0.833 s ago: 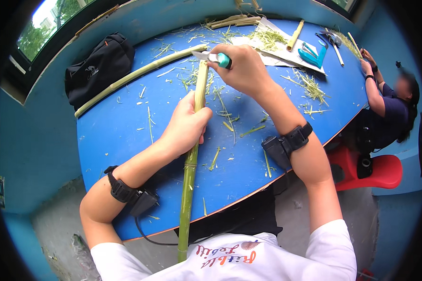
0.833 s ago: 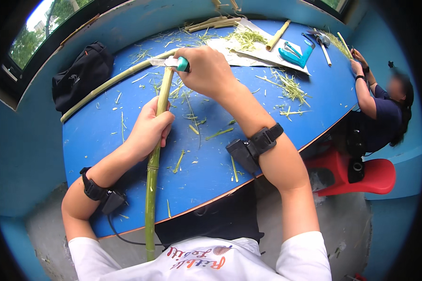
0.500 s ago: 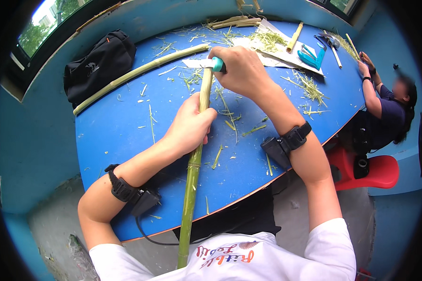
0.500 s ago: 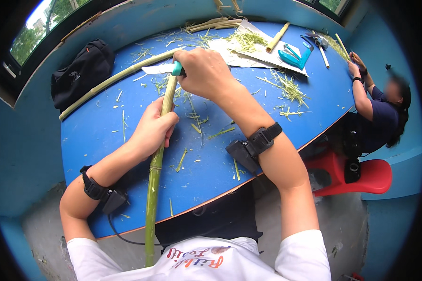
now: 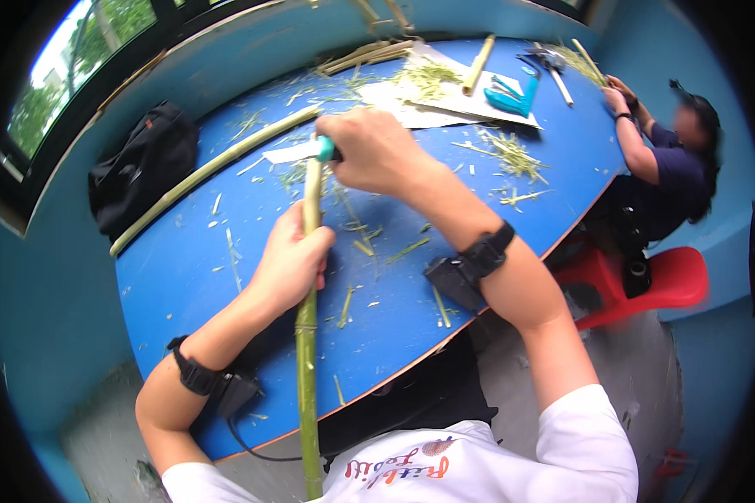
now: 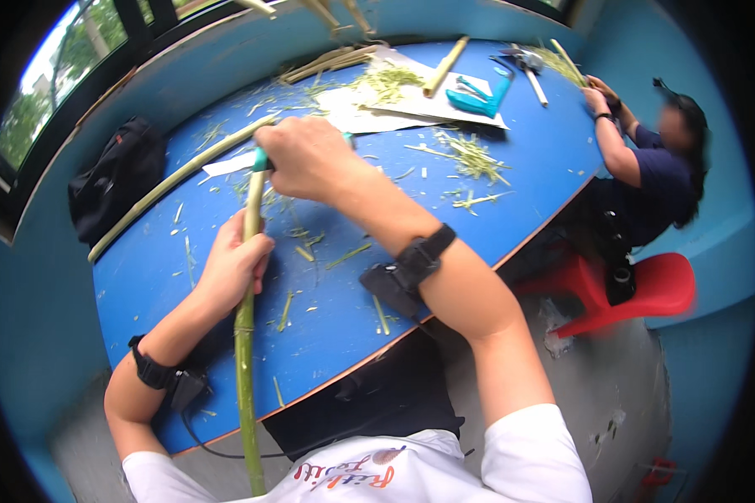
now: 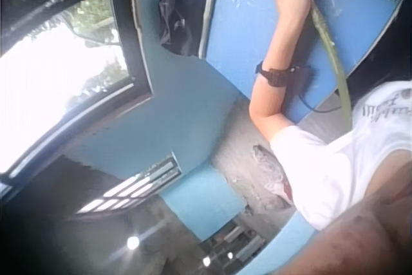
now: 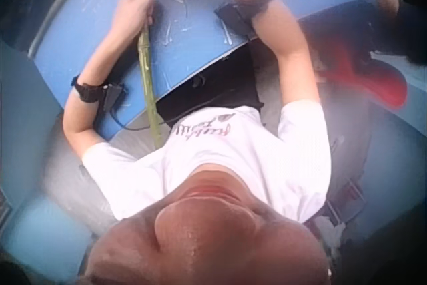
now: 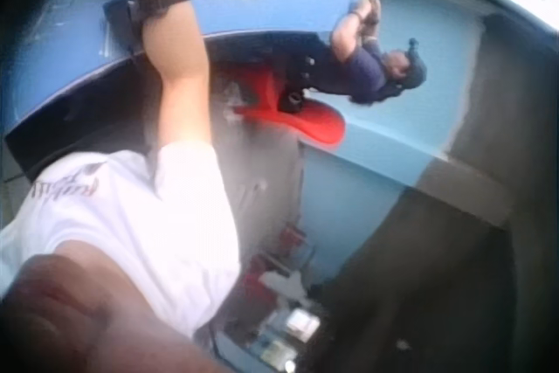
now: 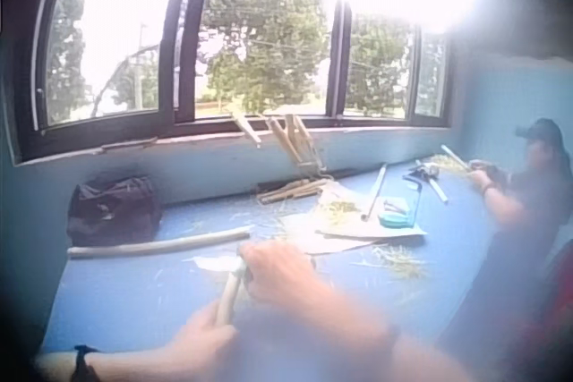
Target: The person scrapes the outer layer off a bamboo stalk with a small knife, clears away debris, and then uses the knife to notch and shave a specific section of the stalk.
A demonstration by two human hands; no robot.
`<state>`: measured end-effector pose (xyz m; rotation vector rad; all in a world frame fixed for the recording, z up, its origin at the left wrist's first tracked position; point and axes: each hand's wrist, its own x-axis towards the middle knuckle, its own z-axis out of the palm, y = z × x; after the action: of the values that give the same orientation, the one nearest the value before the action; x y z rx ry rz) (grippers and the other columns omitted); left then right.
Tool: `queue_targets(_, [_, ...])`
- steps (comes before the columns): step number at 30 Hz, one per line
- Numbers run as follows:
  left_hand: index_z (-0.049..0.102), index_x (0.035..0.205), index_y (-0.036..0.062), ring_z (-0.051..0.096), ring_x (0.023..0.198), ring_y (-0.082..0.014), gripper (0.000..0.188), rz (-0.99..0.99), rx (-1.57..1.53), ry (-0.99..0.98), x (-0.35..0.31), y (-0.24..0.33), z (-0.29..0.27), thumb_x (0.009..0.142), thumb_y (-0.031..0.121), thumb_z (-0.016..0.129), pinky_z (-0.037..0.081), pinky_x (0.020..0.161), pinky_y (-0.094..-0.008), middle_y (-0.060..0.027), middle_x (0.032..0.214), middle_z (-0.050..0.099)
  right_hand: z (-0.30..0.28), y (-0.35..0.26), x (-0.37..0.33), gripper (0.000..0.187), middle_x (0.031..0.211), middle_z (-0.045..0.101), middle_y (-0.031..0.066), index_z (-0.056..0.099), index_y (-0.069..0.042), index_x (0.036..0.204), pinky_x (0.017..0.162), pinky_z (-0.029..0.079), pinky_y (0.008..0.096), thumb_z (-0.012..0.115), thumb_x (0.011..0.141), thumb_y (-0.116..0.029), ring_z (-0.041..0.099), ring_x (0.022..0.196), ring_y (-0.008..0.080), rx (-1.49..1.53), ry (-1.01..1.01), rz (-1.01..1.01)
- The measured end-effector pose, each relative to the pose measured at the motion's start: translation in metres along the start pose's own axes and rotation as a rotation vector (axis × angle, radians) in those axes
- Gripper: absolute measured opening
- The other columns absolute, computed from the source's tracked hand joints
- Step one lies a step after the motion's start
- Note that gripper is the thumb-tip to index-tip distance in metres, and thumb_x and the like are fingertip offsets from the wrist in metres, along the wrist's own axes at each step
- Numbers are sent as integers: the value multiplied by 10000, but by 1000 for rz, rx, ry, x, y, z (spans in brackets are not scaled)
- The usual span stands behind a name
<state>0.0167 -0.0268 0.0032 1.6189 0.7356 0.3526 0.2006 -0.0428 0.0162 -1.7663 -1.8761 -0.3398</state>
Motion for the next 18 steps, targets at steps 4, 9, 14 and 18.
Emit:
queue_targets(4, [427,948,30,417,408,-91,184,23,-23,-12,1,0,-12,790,87,504,373,337,-244,-11,604,440,1,-9,5,196,716,621,181,603,-23,863,660,491,460,617,672,-69,622,729,370,75,76,16])
queue_targets(9, [417,938,45,387,404,-65,178,42,-128,-48,0,-1,-16,797,75,521,346,315,-220,13,615,409,-1,-5,3,168,733,620,207,621,-11,830,674,484,460,607,684,-93,613,739,387,192,100,80])
queue_targets(14, [415,947,48,395,404,-68,197,51,-214,-50,0,-2,-15,800,76,544,352,319,-223,10,621,415,-3,4,-1,238,731,620,188,613,-33,771,658,476,453,646,794,-267,616,750,378,192,-33,242])
queue_targets(18, [419,959,46,406,405,-76,211,39,-199,-40,5,-5,-9,799,78,555,359,330,-226,6,618,424,-14,7,-7,337,693,618,184,634,-28,737,623,470,435,657,812,-355,615,691,360,150,-153,292])
